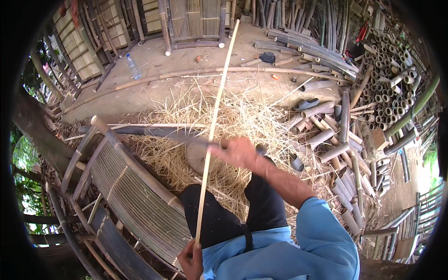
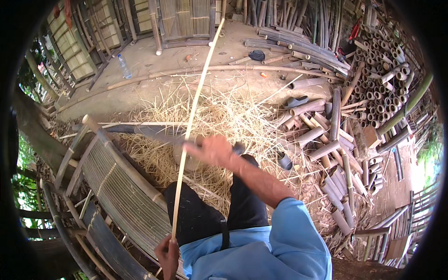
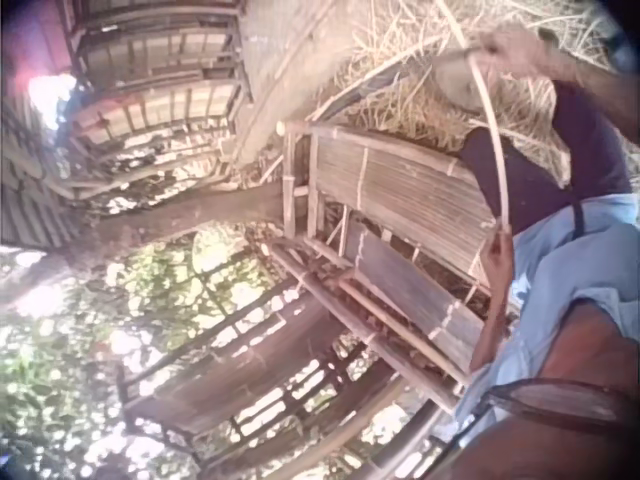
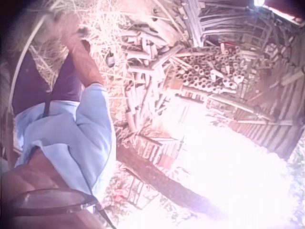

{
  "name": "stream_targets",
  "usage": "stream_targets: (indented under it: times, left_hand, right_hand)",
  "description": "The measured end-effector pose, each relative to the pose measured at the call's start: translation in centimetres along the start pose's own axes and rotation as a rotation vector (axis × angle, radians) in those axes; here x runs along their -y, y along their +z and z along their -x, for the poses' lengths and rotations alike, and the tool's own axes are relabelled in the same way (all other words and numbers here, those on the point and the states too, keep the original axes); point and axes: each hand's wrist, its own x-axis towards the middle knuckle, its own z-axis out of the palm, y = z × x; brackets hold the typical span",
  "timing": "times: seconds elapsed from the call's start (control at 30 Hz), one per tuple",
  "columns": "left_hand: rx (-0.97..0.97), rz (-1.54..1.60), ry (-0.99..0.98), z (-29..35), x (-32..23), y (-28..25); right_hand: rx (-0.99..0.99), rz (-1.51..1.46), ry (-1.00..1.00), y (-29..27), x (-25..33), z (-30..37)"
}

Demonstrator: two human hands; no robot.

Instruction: The person uses a knife to strip a long bamboo pole into thin strips, working outdoors at a wooden structure.

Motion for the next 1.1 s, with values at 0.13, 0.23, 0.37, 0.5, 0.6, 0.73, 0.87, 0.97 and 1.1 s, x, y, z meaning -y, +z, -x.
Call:
stream_targets:
  times: [0.13,0.23,0.37,0.5,0.6,0.73,0.87,0.97,1.1]
  left_hand:
    - [0.074,0.069,0.06,-5.5,-3.3,4.5]
    - [0.121,0.007,0.063,-6.7,-3.6,5.9]
    - [0.073,0.107,0.045,-5.0,-3.7,5.6]
    - [0.005,0.039,-0.085,-1.0,-3.9,4.7]
    - [-0.002,-0.073,-0.079,2.9,-2.4,3.3]
    - [-0.071,0.011,-0.188,5.4,-1.7,0.3]
    - [0.059,-0.064,-0.303,1.8,0.4,-1.1]
    - [0.129,0.194,-0.156,-1.6,0.4,0.1]
    - [0.161,0.207,-0.041,-3.6,1.4,0.2]
  right_hand:
    - [-0.023,0.054,-0.319,3.3,3.4,7.9]
    - [-0.117,-0.045,-0.463,4.5,2.9,10.9]
    - [-0.055,-0.043,-0.303,4.3,-0.2,8.0]
    - [-0.114,-0.11,-0.101,1.9,-3.9,2.1]
    - [-0.054,-0.191,0.071,-0.3,-7.5,-2.5]
    - [-0.333,0.113,-0.031,-1.4,-9.7,-6.0]
    - [-0.202,-0.123,0.038,3.2,-3.8,-0.9]
    - [-0.066,-0.206,-0.049,7.4,1.6,4.6]
    - [-0.103,-0.191,-0.257,12.0,5.0,11.4]
